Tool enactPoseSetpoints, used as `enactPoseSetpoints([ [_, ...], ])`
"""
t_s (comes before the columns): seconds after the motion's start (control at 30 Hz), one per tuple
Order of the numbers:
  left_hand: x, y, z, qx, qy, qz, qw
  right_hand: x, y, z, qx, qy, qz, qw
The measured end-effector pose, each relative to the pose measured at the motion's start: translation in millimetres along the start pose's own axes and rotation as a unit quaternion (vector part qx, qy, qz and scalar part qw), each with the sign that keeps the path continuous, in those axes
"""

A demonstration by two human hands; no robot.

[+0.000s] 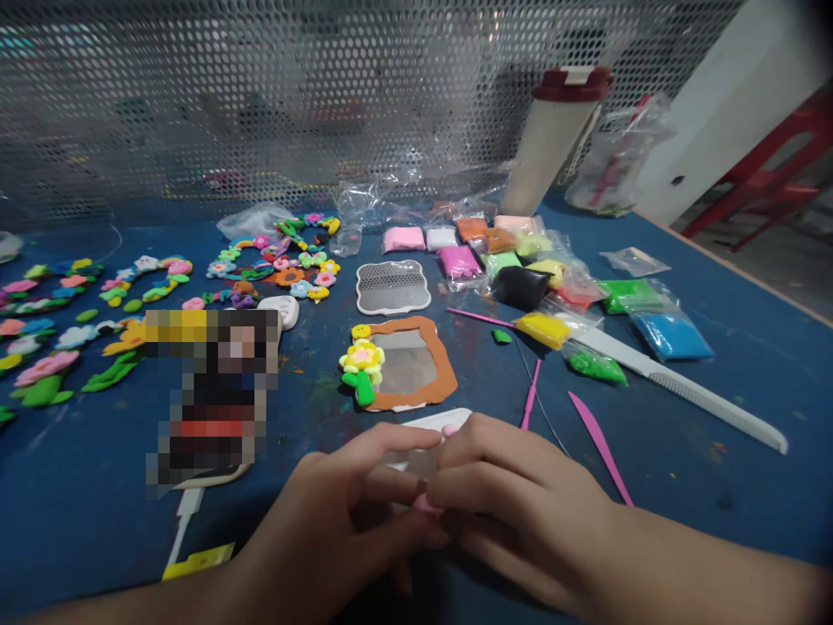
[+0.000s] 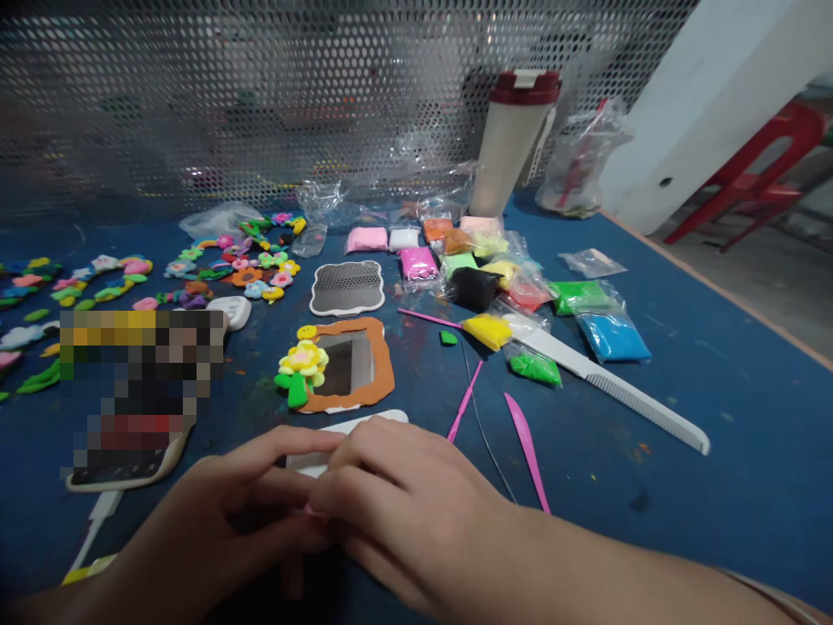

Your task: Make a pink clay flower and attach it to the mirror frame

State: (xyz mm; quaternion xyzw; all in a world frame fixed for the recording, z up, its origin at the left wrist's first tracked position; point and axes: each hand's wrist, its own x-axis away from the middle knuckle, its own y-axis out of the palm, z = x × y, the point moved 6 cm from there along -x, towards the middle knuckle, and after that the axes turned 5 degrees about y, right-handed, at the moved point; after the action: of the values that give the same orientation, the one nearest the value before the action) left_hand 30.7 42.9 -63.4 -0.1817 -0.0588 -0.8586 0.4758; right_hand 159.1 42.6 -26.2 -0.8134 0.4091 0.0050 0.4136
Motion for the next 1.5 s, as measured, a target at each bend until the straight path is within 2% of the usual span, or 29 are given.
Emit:
enactPoseSetpoints([
  [0.23,-2,2.2,5,-0.037,-0.002,0.011,0.999,-4,2,-1,0.024,0.020,-0.054,0.998],
  [0.33,0,-3.4,9,-0.054,0.023,0.035,0.998,-4,-3,-2,0.006,0.037,-0.073,0.997],
  [0.4,2,-13.1,12,-0.048,0.051,0.088,0.994,-4,-13,4,-0.039,0.075,-0.040,0.996],
  [0.47,5,-24.4,15,-0.035,0.079,0.154,0.984,-2,-25,16,-0.092,0.135,0.035,0.986],
  [0.57,8,-32.2,18,-0.031,0.110,0.194,0.974,2,-36,37,-0.172,0.228,0.140,0.948],
  [0.63,8,-31.2,19,-0.029,0.120,0.181,0.976,1,-34,45,-0.230,0.261,0.154,0.925],
  [0.7,7,-29.3,18,-0.018,0.123,0.164,0.979,-1,-29,48,-0.283,0.274,0.136,0.909],
  [0.83,5,-29.5,15,-0.006,0.111,0.155,0.982,-1,-24,48,-0.334,0.288,0.110,0.891],
  [1.03,3,-31.7,11,-0.009,0.086,0.162,0.983,3,-31,50,-0.278,0.301,0.151,0.900],
  [1.17,2,-31.1,8,-0.019,0.079,0.148,0.986,1,-26,48,-0.300,0.301,0.126,0.896],
  [1.4,0,-29.1,7,-0.021,0.067,0.141,0.988,3,-26,45,-0.246,0.302,0.105,0.915],
  [1.5,2,-28.8,6,0.015,0.058,0.163,0.985,2,-25,46,-0.259,0.306,0.095,0.911],
])
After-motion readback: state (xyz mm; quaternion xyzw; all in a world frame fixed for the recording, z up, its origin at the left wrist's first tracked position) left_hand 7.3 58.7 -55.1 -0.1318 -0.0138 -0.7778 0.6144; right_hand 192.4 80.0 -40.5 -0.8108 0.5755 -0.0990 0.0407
